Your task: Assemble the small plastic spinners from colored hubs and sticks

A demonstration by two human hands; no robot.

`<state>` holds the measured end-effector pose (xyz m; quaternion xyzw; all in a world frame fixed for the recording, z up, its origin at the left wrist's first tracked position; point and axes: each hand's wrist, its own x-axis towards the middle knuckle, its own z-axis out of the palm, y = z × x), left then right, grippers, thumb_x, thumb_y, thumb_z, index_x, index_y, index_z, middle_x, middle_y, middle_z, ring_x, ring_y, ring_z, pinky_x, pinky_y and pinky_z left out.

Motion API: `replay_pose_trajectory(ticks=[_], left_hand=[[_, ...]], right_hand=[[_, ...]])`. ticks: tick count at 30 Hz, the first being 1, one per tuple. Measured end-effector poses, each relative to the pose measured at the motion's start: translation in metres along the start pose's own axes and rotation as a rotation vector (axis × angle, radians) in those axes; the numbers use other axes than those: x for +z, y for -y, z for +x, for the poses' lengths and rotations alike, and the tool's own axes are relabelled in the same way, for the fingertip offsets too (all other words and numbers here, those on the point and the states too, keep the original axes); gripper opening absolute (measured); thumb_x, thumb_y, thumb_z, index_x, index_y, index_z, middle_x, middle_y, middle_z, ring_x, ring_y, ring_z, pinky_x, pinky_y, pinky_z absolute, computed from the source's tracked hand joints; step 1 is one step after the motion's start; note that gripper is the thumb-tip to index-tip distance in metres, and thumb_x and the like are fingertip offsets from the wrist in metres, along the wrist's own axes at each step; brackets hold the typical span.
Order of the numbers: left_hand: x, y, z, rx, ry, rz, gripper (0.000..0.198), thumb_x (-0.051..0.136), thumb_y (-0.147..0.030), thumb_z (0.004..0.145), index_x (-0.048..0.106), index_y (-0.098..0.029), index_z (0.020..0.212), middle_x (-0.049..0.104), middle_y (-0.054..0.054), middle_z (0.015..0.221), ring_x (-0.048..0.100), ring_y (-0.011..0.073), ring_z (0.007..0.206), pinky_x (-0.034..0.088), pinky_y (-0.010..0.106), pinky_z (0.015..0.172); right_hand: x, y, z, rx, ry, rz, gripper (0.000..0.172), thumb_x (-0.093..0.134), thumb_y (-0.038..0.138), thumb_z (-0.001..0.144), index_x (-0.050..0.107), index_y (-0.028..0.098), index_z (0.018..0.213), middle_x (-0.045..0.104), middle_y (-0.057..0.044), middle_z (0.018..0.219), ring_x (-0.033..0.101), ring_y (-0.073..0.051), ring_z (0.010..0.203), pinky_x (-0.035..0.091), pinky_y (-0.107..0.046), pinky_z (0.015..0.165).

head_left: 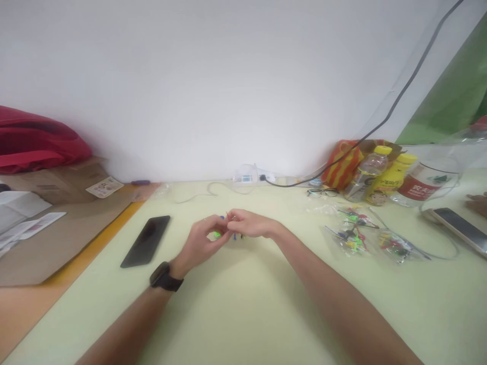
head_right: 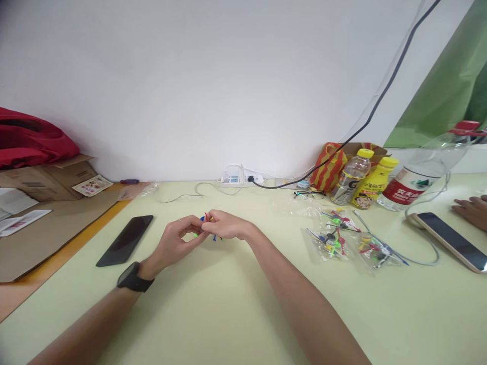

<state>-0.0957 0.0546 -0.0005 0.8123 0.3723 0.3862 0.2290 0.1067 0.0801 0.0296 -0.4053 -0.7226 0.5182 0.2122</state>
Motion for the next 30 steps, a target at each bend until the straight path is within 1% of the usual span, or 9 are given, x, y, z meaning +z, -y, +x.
replay_pose_trajectory(ticks=[5,8,14,16,18,20,22,24,30], left_hand=[[0.0,-0.002,-0.001,0.048,0.008,0.054,0.018,0.067,-0.032,0.091,0.06,-0.02,0.079,0.072,0.004,0.088,0.068,0.0175,0.076,0.057,0.033,0.074],[-0.002,-0.002,-0.001,0.099,0.09,0.123,0.021,0.067,-0.033,0.09,0.058,-0.022,0.074,0.073,0.004,0.09,0.068,0.0195,0.083,0.056,0.036,0.081],[-0.015,0.004,0.0,0.089,0.247,0.317,0.009,0.069,-0.034,0.089,0.071,-0.026,0.087,0.072,0.006,0.1,0.066,0.0242,0.097,0.056,0.039,0.087],[-0.02,0.008,0.001,0.106,0.233,0.35,0.012,0.068,-0.037,0.09,0.072,-0.027,0.096,0.071,0.006,0.115,0.063,0.0267,0.111,0.053,0.042,0.097],[-0.021,0.012,0.001,0.105,0.221,0.39,0.028,0.064,-0.041,0.094,0.069,-0.029,0.118,0.064,0.007,0.135,0.055,0.0292,0.128,0.047,0.047,0.109],[-0.018,0.018,-0.001,0.086,0.242,0.421,0.045,0.057,-0.044,0.098,0.056,-0.031,0.142,0.05,0.007,0.154,0.043,0.0309,0.143,0.04,0.051,0.117],[-0.011,0.024,-0.003,0.063,0.286,0.436,0.054,0.049,-0.044,0.103,0.042,-0.032,0.154,0.037,0.006,0.164,0.031,0.0312,0.152,0.035,0.052,0.121],[-0.004,0.031,-0.004,0.041,0.305,0.437,0.054,0.044,-0.045,0.105,0.038,-0.031,0.157,0.036,0.006,0.165,0.028,0.0308,0.154,0.033,0.053,0.123],[0.004,0.048,0.001,-0.002,0.271,0.397,0.05,0.038,-0.045,0.107,0.044,-0.027,0.153,0.046,0.007,0.158,0.036,0.0282,0.15,0.032,0.052,0.124]], right_hand=[[-0.009,-0.005,0.005,0.119,-0.228,-0.184,0.007,0.052,0.023,0.089,0.056,0.02,0.095,0.067,-0.005,0.099,0.061,-0.016,0.084,0.045,-0.024,0.067],[-0.02,-0.014,0.005,0.221,-0.321,-0.286,0.011,0.057,0.022,0.087,0.057,0.019,0.098,0.068,-0.011,0.109,0.064,-0.022,0.093,0.046,-0.028,0.071],[-0.024,-0.031,0.003,0.378,-0.268,-0.408,0.013,0.067,0.02,0.08,0.06,0.017,0.09,0.07,-0.012,0.08,0.063,-0.021,0.056,0.043,-0.03,0.052],[-0.018,-0.031,0.005,0.355,-0.282,-0.429,0.011,0.066,0.022,0.083,0.059,0.018,0.091,0.07,-0.012,0.083,0.063,-0.02,0.057,0.042,-0.029,0.051],[-0.01,-0.031,0.008,0.308,-0.305,-0.443,0.011,0.066,0.023,0.086,0.059,0.018,0.093,0.07,-0.012,0.089,0.064,-0.019,0.061,0.041,-0.028,0.052],[-0.002,-0.031,0.012,0.252,-0.326,-0.454,0.011,0.066,0.024,0.088,0.059,0.018,0.094,0.07,-0.011,0.093,0.065,-0.019,0.068,0.041,-0.026,0.056],[0.005,-0.034,0.017,0.195,-0.344,-0.465,0.01,0.067,0.022,0.088,0.059,0.018,0.092,0.069,-0.01,0.095,0.064,-0.018,0.075,0.04,-0.025,0.059],[0.01,-0.038,0.021,0.143,-0.356,-0.47,0.008,0.066,0.018,0.088,0.059,0.018,0.091,0.067,-0.008,0.095,0.062,-0.017,0.079,0.039,-0.024,0.062],[0.021,-0.046,0.029,0.032,-0.372,-0.445,0.009,0.06,0.009,0.086,0.059,0.016,0.09,0.064,-0.003,0.089,0.057,-0.013,0.075,0.038,-0.023,0.064]])
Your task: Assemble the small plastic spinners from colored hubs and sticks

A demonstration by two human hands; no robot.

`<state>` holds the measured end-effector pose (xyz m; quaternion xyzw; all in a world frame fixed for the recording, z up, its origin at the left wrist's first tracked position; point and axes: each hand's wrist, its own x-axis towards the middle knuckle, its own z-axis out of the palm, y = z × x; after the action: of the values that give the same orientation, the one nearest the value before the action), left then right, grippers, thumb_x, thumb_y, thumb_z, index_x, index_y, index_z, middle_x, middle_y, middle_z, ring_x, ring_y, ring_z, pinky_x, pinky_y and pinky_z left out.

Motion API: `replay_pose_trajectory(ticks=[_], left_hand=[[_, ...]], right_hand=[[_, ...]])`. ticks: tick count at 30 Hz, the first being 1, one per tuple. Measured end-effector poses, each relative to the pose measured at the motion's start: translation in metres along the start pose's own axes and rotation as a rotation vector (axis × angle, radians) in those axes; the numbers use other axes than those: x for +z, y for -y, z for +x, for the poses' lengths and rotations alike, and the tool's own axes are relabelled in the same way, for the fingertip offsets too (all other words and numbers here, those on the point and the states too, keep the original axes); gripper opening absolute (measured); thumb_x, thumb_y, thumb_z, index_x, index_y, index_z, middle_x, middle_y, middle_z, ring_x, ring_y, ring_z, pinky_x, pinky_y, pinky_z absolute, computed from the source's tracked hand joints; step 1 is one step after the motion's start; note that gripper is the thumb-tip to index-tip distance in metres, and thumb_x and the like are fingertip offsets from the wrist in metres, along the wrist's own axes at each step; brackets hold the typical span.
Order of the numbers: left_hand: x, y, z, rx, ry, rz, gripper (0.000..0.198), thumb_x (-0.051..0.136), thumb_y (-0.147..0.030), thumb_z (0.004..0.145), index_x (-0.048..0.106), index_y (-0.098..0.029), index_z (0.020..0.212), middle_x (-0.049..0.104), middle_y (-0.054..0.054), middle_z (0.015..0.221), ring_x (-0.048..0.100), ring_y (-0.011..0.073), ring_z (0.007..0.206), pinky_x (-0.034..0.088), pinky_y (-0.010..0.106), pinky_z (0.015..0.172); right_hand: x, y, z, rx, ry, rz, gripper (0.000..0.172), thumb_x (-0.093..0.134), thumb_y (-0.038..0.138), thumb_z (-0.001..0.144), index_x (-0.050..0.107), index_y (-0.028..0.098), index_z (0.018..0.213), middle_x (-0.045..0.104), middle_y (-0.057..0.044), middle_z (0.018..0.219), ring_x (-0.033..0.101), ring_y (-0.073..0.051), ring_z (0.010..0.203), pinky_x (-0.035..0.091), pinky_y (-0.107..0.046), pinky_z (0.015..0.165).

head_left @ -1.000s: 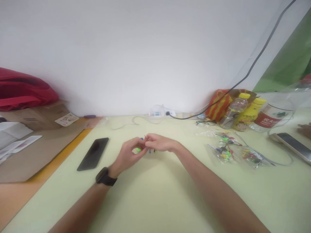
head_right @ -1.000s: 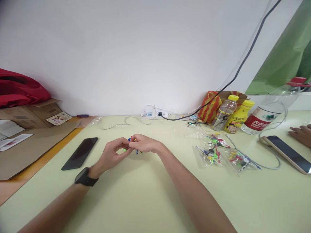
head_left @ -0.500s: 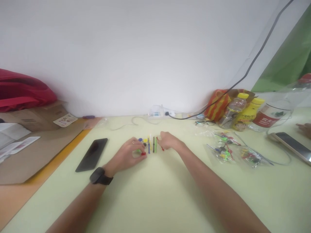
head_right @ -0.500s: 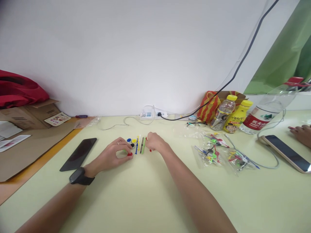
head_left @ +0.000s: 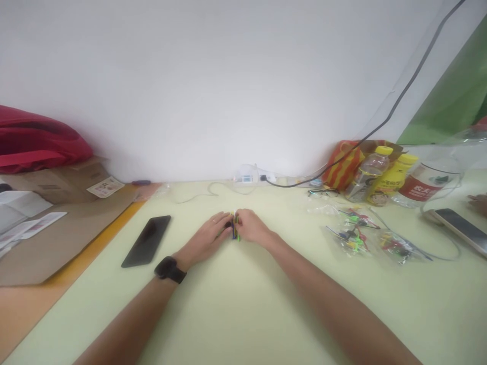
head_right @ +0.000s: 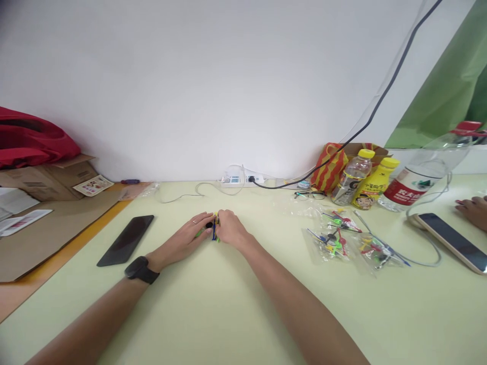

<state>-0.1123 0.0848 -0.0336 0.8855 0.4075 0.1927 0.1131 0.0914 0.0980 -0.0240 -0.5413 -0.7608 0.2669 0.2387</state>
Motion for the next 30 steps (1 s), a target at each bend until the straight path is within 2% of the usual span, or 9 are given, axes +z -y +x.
replay_pose_trajectory(ticks=[4,6,8,10,13,19,24,28,30], left_hand=[[-0.003,0.001,-0.001,-0.025,0.038,-0.034,0.053,0.035,-0.045,0.108,0.034,-0.028,0.158,0.033,0.006,0.166,0.027,0.0284,0.154,0.028,0.052,0.126],[-0.005,-0.001,-0.001,-0.037,0.053,-0.047,0.052,0.034,-0.045,0.108,0.034,-0.027,0.157,0.031,0.007,0.167,0.023,0.0291,0.156,0.027,0.053,0.126],[-0.006,-0.004,0.0,-0.019,0.046,-0.062,0.047,0.033,-0.043,0.108,0.04,-0.026,0.151,0.038,0.007,0.162,0.024,0.0291,0.155,0.028,0.054,0.125],[-0.007,-0.006,0.001,0.01,0.019,-0.08,0.042,0.032,-0.041,0.108,0.045,-0.025,0.145,0.048,0.009,0.153,0.034,0.0275,0.15,0.033,0.051,0.123],[-0.007,-0.006,0.002,0.0,-0.015,-0.101,0.042,0.033,-0.042,0.108,0.043,-0.024,0.145,0.051,0.011,0.147,0.042,0.0261,0.143,0.036,0.049,0.12],[-0.015,0.005,-0.005,-0.134,0.009,-0.142,0.057,0.036,-0.05,0.106,0.029,-0.029,0.158,0.037,0.007,0.161,0.028,0.0267,0.152,0.027,0.048,0.125],[-0.021,0.018,-0.012,-0.221,0.139,-0.089,0.066,0.034,-0.058,0.105,0.018,-0.031,0.163,0.019,0.002,0.171,0.008,0.031,0.158,0.015,0.053,0.128],[-0.02,0.019,-0.013,-0.203,0.17,-0.053,0.065,0.033,-0.058,0.105,0.018,-0.033,0.163,0.02,-0.001,0.171,0.007,0.0298,0.159,0.015,0.052,0.128],[-0.018,0.019,-0.013,-0.198,0.145,-0.053,0.063,0.032,-0.057,0.105,0.02,-0.034,0.163,0.021,-0.001,0.17,0.009,0.0296,0.158,0.017,0.053,0.128]], right_hand=[[0.004,0.001,0.0,-0.042,-0.019,0.027,0.009,0.058,0.007,0.087,0.059,0.016,0.089,0.062,-0.002,0.086,0.055,-0.013,0.074,0.037,-0.023,0.065],[0.006,0.002,0.001,-0.062,-0.03,0.038,0.01,0.057,0.007,0.087,0.059,0.016,0.088,0.061,-0.002,0.085,0.054,-0.013,0.075,0.038,-0.024,0.067],[0.008,0.004,0.001,-0.08,-0.043,0.051,0.01,0.058,0.006,0.086,0.059,0.016,0.088,0.061,-0.003,0.087,0.054,-0.014,0.078,0.039,-0.024,0.071],[0.009,0.005,0.0,-0.093,-0.053,0.068,0.011,0.058,0.006,0.086,0.06,0.016,0.09,0.062,-0.004,0.09,0.054,-0.015,0.081,0.04,-0.025,0.074],[0.01,0.006,-0.001,-0.1,-0.051,0.102,0.012,0.059,0.007,0.085,0.059,0.017,0.092,0.063,-0.003,0.089,0.055,-0.014,0.079,0.04,-0.024,0.072],[0.007,0.002,-0.001,-0.071,-0.046,0.169,0.009,0.059,0.01,0.087,0.059,0.018,0.09,0.064,0.0,0.078,0.057,-0.013,0.068,0.041,-0.023,0.061],[0.009,-0.001,0.002,-0.039,-0.035,0.206,0.012,0.06,0.009,0.089,0.062,0.017,0.097,0.068,-0.001,0.081,0.061,-0.013,0.067,0.045,-0.022,0.06],[0.011,0.004,0.001,-0.043,-0.013,0.202,0.015,0.059,0.009,0.089,0.065,0.017,0.1,0.069,-0.001,0.081,0.064,-0.013,0.067,0.047,-0.022,0.061],[0.002,0.009,-0.001,-0.051,-0.014,0.18,0.016,0.062,0.011,0.088,0.066,0.016,0.102,0.07,-0.003,0.084,0.065,-0.015,0.071,0.049,-0.024,0.064]])
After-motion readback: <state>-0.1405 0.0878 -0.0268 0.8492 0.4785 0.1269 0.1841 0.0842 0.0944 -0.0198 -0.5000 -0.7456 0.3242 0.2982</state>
